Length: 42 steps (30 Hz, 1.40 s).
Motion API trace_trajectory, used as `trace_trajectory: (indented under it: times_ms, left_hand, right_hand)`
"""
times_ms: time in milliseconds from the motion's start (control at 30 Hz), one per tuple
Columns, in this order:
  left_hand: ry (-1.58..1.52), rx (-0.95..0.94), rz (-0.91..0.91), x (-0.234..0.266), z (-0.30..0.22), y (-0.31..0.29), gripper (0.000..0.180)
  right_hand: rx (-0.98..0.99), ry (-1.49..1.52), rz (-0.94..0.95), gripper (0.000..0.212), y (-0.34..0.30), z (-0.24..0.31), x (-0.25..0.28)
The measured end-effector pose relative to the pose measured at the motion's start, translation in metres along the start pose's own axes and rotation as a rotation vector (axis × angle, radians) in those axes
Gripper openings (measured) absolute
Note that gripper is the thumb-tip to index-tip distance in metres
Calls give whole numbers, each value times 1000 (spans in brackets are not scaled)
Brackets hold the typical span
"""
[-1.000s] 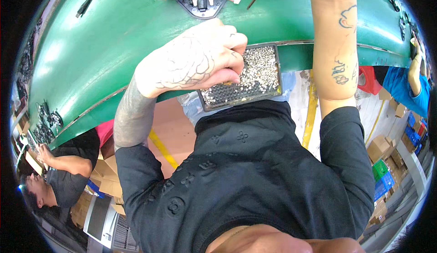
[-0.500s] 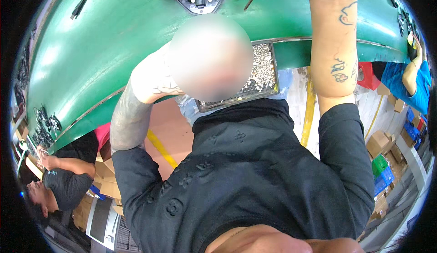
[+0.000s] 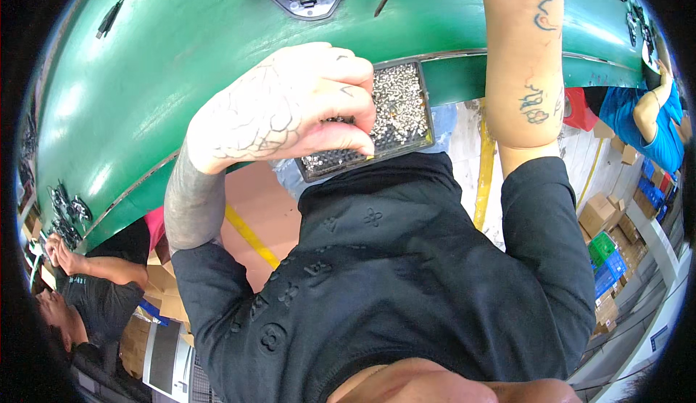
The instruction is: The person assembles computer mice by hand, securing internal circuit boards into mouse shells with screws using an electric screwdriver.
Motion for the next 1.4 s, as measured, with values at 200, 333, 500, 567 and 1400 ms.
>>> trace_trajectory:
  times_ms: [200, 333, 500, 567, 1400]
  left_hand:
    - [8, 59, -76, 5, 8, 0, 16]
    - [89, 249, -273, 20, 18, 2, 10]
    - [64, 385, -406, 25, 28, 2, 20]
    - [61, 377, -433, 26, 28, 2, 19]
    - [186, 267, -462, 35, 26, 2, 17]
  right_hand:
    - [-25, 71, 53, 68, 18, -9, -5]
    - [-53, 124, 90, 68, 30, -20, -9]
    - [-90, 179, 107, 68, 37, -28, -12]
    - [-100, 202, 112, 68, 39, -30, -14]
    - [-188, 372, 121, 72, 41, -69, -29]
Point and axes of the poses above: each hand's wrist, its own y-axis towards the middle knuckle, its own x-axis out of the back of the hand, z = x × y, the point moved 5 cm from there along y, towards the middle knuckle, and after that the axes turned 14 degrees about -z, right-handed, at the moved point
